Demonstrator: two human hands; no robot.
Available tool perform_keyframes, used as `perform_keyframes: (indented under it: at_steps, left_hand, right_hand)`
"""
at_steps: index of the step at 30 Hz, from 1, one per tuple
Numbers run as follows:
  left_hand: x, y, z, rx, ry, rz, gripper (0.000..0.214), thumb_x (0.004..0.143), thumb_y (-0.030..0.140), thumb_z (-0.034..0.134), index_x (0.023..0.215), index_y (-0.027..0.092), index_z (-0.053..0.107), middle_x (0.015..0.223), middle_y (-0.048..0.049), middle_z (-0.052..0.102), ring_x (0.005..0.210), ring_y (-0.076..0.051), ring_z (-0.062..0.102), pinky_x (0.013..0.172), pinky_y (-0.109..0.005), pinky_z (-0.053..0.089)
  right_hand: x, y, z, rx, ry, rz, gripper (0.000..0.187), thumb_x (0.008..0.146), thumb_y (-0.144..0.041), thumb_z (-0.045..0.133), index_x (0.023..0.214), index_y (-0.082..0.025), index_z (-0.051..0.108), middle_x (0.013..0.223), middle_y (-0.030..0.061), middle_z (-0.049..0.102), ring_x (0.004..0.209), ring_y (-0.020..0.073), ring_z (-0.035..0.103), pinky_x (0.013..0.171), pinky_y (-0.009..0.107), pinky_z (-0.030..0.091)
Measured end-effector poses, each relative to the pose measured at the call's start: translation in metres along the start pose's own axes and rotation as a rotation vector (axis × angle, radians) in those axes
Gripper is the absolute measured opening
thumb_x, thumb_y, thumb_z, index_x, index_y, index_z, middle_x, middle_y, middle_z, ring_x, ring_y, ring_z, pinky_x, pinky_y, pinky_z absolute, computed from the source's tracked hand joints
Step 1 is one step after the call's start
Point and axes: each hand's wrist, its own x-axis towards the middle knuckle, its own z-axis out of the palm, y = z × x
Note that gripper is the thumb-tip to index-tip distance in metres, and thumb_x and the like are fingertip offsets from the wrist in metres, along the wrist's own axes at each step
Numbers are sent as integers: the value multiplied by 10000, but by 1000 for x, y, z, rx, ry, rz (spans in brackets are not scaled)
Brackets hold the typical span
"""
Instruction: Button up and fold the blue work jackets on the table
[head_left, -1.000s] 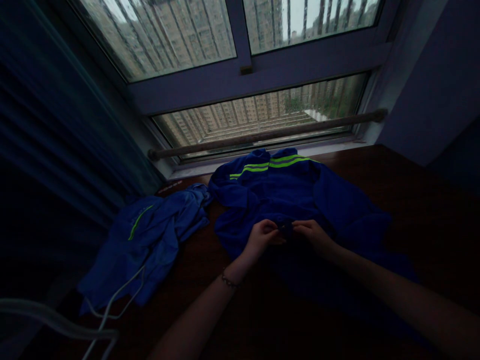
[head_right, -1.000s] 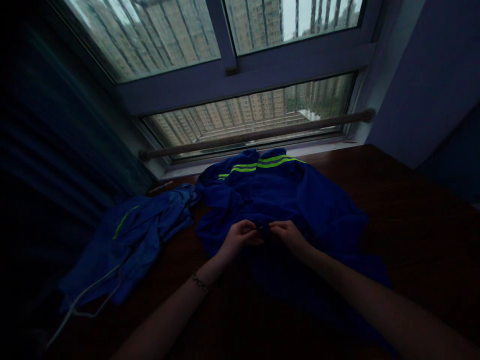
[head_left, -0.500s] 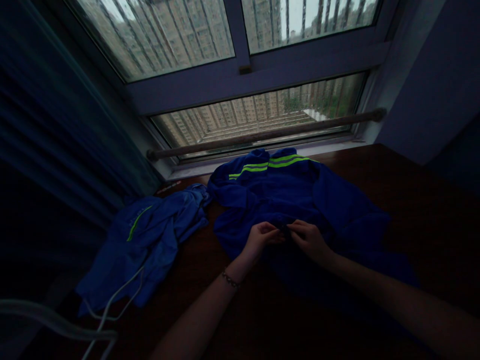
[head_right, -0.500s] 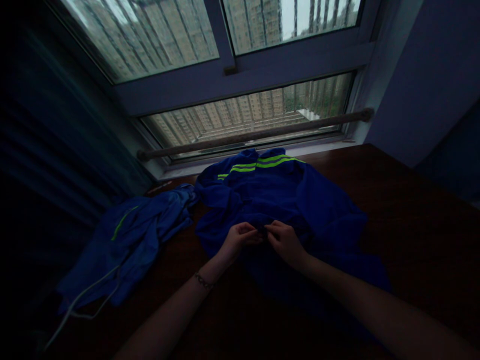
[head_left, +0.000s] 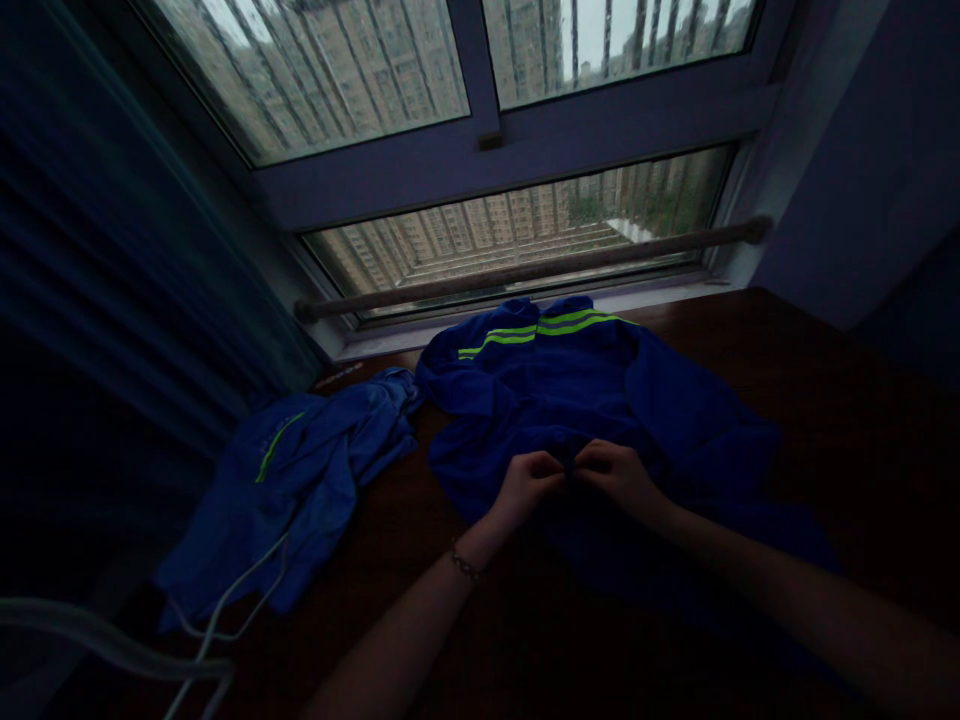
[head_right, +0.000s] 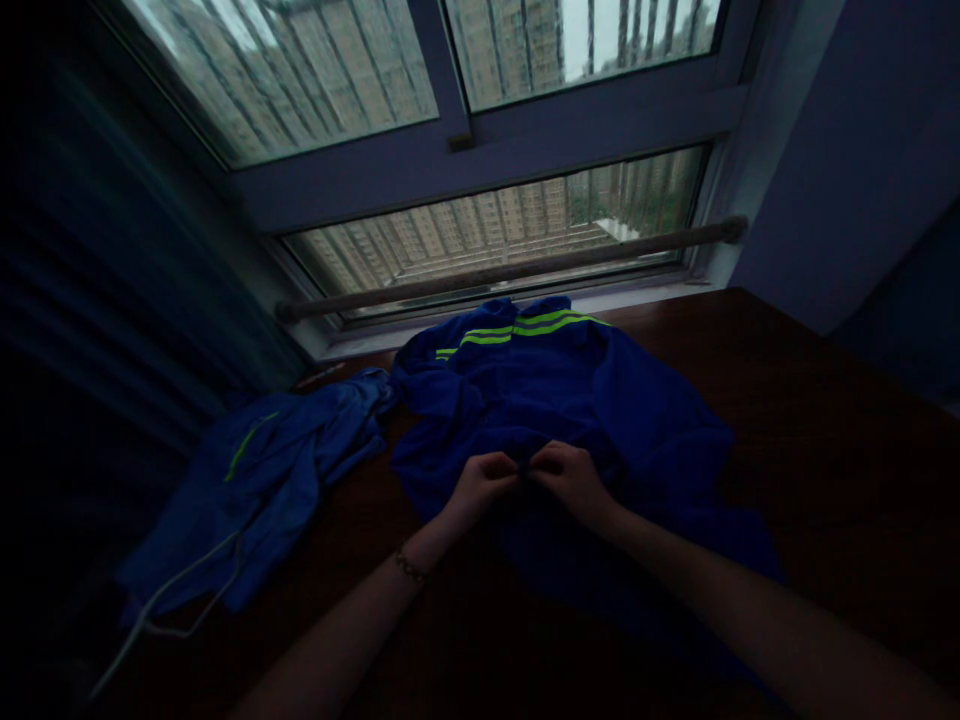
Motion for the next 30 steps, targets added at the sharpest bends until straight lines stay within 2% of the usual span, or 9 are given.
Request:
perform_keyframes:
  at_steps: [5, 8, 11, 16, 20, 23, 30]
  left_hand:
    - [-5, 1, 4, 172, 30, 124, 90, 632, 205, 619, 677, 132, 592, 658, -10, 599, 612, -117, 545, 562, -208, 410]
    - [-11, 3, 8, 187, 43, 172, 161, 658, 245, 606, 780, 143, 580, 733, -17, 600, 679, -128, 548, 618, -220, 418]
    - [-13, 4, 12, 206, 66, 204, 248, 647, 300, 624, 836, 155, 553, 745, -6, 577, 686, -126, 528, 606, -213, 404]
    - [-9, 2, 14, 142, 169, 160, 163, 644, 284, 612, 671, 149, 524, 618, 25, 506, 591, -96, 473, 552, -199, 367]
    - [-6, 3, 14, -70, 211, 30, 197, 591, 259, 641, 645, 152, 484, 568, 46, 478, 532, -78, 456, 519, -190, 357]
    - [-6, 4, 15, -205, 225, -28, 239, 552, 228, 661, 667, 156, 463, 572, 52, 490, 531, -75, 472, 524, -185, 365]
    - [-6, 3, 15, -283, 220, -12, 260, 533, 122, 625, 692, 160, 424, 574, 66, 481, 526, -58, 459, 518, -164, 346]
  right_hand:
    - [0, 2, 1, -82, 12, 19, 55, 683, -233, 607, 701, -182, 615, 719, -2, 609, 676, 121, 563, 634, 231, 416]
    - [-1, 3, 2, -181, 32, 10, 42, 686, -209, 599, 711, -177, 588, 712, -1, 602, 668, 125, 557, 630, 235, 412]
    - [-5, 3, 5, -340, 19, -80, 14, 709, -158, 559, 711, -167, 548, 713, 11, 568, 665, 130, 536, 624, 244, 404]
    - [-11, -2, 11, -490, -40, -226, 18, 762, -151, 496, 765, -162, 510, 749, 43, 531, 686, 148, 513, 631, 267, 412]
    - [-11, -3, 12, -424, -37, -255, 77, 773, -142, 481, 839, -170, 510, 790, 50, 534, 740, 158, 517, 680, 287, 424]
    - [-9, -1, 12, -325, -5, -211, 120, 758, -135, 498, 871, -173, 506, 810, 41, 534, 750, 150, 521, 687, 279, 430]
    - [-7, -3, 12, -146, -15, -143, 159, 741, -198, 540, 898, -171, 529, 793, 25, 555, 721, 132, 529, 670, 257, 428]
